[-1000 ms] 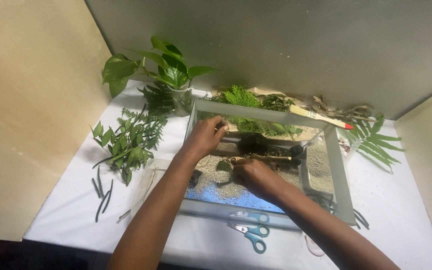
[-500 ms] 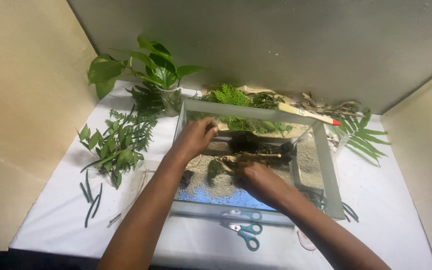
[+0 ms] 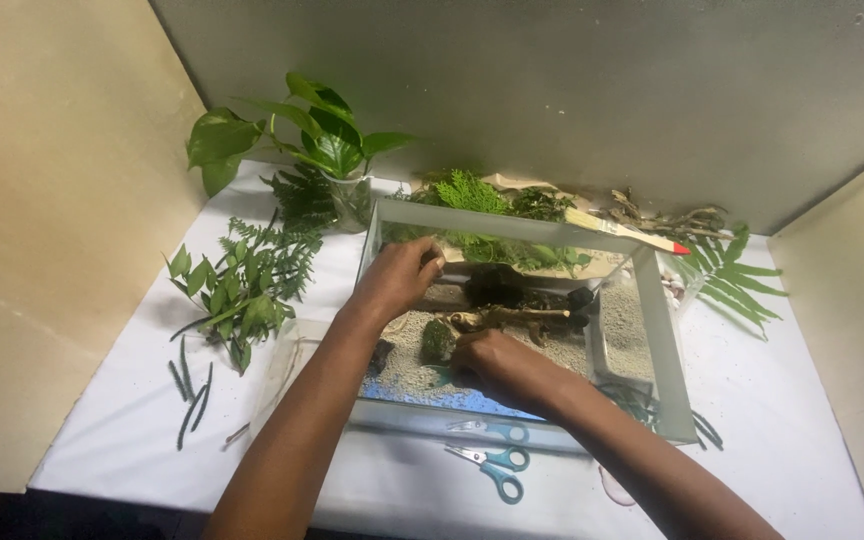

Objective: Adding and leveling sand substrate in a glass terrarium containing plants and decorative wood.

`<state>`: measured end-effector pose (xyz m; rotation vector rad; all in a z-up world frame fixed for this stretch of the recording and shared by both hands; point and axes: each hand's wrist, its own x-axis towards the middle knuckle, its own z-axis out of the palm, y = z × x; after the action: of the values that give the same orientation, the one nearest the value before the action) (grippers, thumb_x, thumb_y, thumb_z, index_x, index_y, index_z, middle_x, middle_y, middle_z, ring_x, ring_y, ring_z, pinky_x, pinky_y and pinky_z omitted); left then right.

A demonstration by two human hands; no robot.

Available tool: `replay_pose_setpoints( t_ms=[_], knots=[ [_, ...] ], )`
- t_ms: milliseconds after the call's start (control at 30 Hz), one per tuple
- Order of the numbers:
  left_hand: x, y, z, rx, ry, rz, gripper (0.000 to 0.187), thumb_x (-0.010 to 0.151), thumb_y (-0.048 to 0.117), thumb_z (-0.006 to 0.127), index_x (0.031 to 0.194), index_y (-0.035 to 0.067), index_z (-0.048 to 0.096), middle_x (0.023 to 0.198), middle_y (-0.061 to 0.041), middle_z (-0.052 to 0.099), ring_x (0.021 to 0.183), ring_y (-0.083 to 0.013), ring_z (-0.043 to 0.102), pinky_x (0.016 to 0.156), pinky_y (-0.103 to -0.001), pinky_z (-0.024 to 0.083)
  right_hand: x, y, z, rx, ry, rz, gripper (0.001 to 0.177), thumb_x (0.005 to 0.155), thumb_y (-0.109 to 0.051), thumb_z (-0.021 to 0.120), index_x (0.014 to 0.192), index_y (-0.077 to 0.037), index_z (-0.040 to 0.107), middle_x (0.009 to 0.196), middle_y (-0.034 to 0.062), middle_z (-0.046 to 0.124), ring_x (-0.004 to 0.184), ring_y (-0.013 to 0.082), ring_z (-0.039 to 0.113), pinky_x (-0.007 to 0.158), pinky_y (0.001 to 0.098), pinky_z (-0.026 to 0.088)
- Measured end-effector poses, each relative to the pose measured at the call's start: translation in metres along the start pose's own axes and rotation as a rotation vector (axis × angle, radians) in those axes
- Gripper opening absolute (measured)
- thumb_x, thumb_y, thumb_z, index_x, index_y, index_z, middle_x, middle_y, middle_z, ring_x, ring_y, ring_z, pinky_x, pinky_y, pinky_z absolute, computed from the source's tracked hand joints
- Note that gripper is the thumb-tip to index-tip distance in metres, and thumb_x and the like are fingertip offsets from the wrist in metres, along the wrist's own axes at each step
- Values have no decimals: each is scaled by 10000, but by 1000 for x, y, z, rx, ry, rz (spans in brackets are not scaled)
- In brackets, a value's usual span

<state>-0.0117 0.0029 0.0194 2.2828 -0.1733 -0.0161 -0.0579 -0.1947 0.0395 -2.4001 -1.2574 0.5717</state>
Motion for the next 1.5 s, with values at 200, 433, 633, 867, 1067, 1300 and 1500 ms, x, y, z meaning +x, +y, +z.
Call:
replay_pose_setpoints(
  t_ms=[200,433,633,867,1067,1300,1500],
  knots=[
    [3,-4,2,17,8,16,213,1004,162,614,1099,11,730,961,-212,783,948,-444,747,831,-554,568,15,-15,-3,-55,15,-70,91,900,-17,688,858,43,742,817,224,731,684,370,753,578,415,589],
    [-3,0,2,-6,-4,-1,234,1027,164,597,1137,0,722,1024,-227,776,998,-440,747,868,-543,571,-15,-8,-6,-172,-53,133,112,908,-7,682,884,-53,781,799,131,757,675,242,759,573,288,593],
    [4,-6,9,73,-56,-3,260,1015,208,600,1129,5,715,1061,-233,769,1030,-459,728,888,-588,559,-42,-9,-19,-378,-94,299,157,902,-19,657,930,-114,778,805,59,771,604,140,724,509,231,556],
    [12,-12,14,61,-110,-89,129,1009,216,664,1071,104,688,1144,-96,724,922,-201,721,815,-346,595,-75,15,2,-637,307,44,113,880,18,702,897,-92,686,927,39,626,627,154,631,475,340,594],
    [8,-1,6,34,-99,-124,209,1056,289,567,1032,104,662,1454,-126,584,1095,-233,711,999,-440,569,-115,24,-7,-706,559,5,255,813,12,750,1042,-90,701,1081,74,687,716,205,715,567,339,641],
    [12,-18,8,75,-45,-14,211,1014,267,617,1073,86,709,1088,-125,762,951,-310,716,769,-441,492,-190,30,-31,-160,1138,332,44,919,10,745,951,-20,741,948,106,735,870,204,689,798,303,533],
    [1,5,-5,99,-114,-179,277,1044,276,583,1257,144,700,1130,-66,788,922,-231,761,795,-386,577,-215,157,19,-112,1253,766,72,946,-166,764,978,-103,782,976,24,771,767,166,709,772,288,520]
  ],
)
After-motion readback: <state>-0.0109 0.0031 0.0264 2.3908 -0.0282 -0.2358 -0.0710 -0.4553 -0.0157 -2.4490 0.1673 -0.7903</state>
